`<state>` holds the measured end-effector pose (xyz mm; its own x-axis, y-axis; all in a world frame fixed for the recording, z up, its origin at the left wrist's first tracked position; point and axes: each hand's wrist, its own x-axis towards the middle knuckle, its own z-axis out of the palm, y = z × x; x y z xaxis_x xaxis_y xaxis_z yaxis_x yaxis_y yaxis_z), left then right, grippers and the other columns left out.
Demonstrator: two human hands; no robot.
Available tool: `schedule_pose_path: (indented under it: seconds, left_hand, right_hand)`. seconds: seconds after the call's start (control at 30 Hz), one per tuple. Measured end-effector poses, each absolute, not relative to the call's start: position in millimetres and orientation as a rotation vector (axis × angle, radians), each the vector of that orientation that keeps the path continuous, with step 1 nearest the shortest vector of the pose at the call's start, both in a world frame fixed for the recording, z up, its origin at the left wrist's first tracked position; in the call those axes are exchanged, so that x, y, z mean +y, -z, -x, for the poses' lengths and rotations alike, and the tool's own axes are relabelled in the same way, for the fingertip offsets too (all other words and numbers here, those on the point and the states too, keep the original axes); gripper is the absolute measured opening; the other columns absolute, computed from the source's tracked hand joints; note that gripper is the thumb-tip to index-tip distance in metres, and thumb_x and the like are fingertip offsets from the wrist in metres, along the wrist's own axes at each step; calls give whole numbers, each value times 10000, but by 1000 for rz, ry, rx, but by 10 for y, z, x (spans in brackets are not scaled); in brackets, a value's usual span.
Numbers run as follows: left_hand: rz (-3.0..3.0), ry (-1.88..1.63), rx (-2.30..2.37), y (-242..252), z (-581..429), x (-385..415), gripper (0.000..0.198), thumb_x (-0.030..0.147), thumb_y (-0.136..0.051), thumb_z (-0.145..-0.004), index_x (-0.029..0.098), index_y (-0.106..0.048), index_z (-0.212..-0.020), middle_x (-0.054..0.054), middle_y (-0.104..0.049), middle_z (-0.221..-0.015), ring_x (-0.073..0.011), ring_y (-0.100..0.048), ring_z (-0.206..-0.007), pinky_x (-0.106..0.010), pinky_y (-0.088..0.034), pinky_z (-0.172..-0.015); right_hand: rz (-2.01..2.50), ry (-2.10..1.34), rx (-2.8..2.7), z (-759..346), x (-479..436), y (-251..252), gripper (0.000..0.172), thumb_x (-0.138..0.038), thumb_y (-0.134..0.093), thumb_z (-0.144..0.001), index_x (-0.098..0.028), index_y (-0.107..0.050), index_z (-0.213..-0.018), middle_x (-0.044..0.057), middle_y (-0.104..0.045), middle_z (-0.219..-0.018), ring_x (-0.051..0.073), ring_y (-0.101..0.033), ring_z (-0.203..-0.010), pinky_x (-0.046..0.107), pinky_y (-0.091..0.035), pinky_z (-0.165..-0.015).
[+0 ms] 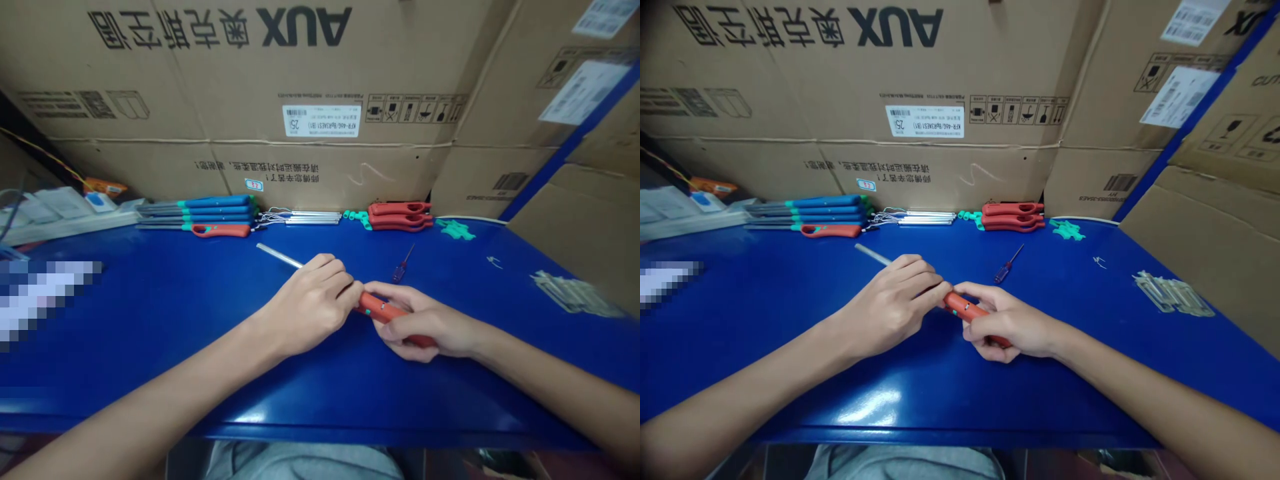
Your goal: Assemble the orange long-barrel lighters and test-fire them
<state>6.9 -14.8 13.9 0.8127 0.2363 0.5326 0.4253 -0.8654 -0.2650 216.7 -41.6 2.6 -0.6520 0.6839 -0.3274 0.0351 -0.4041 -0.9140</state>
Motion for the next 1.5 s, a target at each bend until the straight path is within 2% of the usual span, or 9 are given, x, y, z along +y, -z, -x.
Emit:
schedule_pose_path:
  seconds: [0.1,0.2,0.3,0.43,0.73,0.87,0.97,1.17,1.5]
  left_hand:
    - [2606,701,-495,-150,-54,-148,316,101,-349,-983,103,-643,-868,-97,-653,-762,-198,-575,-768,-351,-463,-727]
    - [2560,718,-477,-167,-50,-150,323,83,-331,-979,99,-635,-871,-107,-646,-767,-209,-568,-786,-348,-460,-711]
    - [2534,708,-475,-184,-55,-163,309,79,-343,-977,92,-634,-873,-108,-641,-763,-215,-567,-800,-346,-459,-708]
    - [2531,645,-469,-187,-61,-191,270,112,-388,-979,89,-637,-876,-117,-644,-792,-220,-566,-802,-350,-456,-692]
    - [2513,604,-437,-163,-65,-221,234,119,-439,-965,83,-647,-864,-112,-629,-769,-217,-557,-789,-334,-442,-671]
    - [2524,601,-433,-163,-73,-221,255,122,-424,-971,80,-648,-856,-113,-624,-768,-221,-553,-787,-335,-440,-668]
    - [2520,589,-462,-163,-67,-207,254,119,-428,-968,81,-652,-854,-109,-625,-769,-222,-547,-784,-336,-435,-671]
    - [2536,573,-518,-153,-48,-173,268,110,-424,-966,87,-652,-826,-96,-613,-738,-217,-535,-759,-331,-404,-639]
    - [2467,538,-571,-135,-71,-202,250,100,-418,-960,89,-647,-860,-85,-608,-710,-217,-524,-733,-334,-369,-619]
  right_hand:
    - [1019,-1908,-1478,-2168,-420,-14,573,-212,-658,-772,-185,-448,-1304,-16,-626,-707,83,-526,-420,156,-371,-311]
    - [1048,-1483,-1675,-2166,-439,-24,428,-243,-644,-792,-122,-596,-1201,33,-669,-766,110,-594,-524,241,-523,-466]
    - [1035,-986,-1940,-2169,-458,-57,261,-194,-592,-811,-137,-722,-1030,54,-717,-810,139,-638,-631,261,-539,-573]
    - [972,-629,-2076,-2186,-467,-78,224,-152,-571,-830,-155,-756,-957,67,-755,-877,177,-692,-747,270,-556,-634]
    - [847,-142,-2165,-2190,-491,-48,118,-123,-619,-791,-158,-731,-776,57,-746,-715,159,-678,-585,267,-552,-544]
    - [800,-16,-2188,-2201,-497,-50,129,-133,-606,-815,-187,-704,-751,35,-742,-698,146,-675,-568,254,-551,-533]
    - [763,54,-2162,-2212,-494,-39,60,-114,-646,-785,-162,-682,-782,43,-737,-714,147,-680,-600,249,-551,-560]
    - [731,-5,-2178,-2196,-478,25,87,-99,-667,-816,-147,-638,-882,68,-719,-846,166,-674,-768,293,-553,-725]
    - [878,-46,-2135,-2164,-538,88,86,-94,-616,-864,-166,-616,-913,67,-713,-958,163,-662,-854,289,-529,-817]
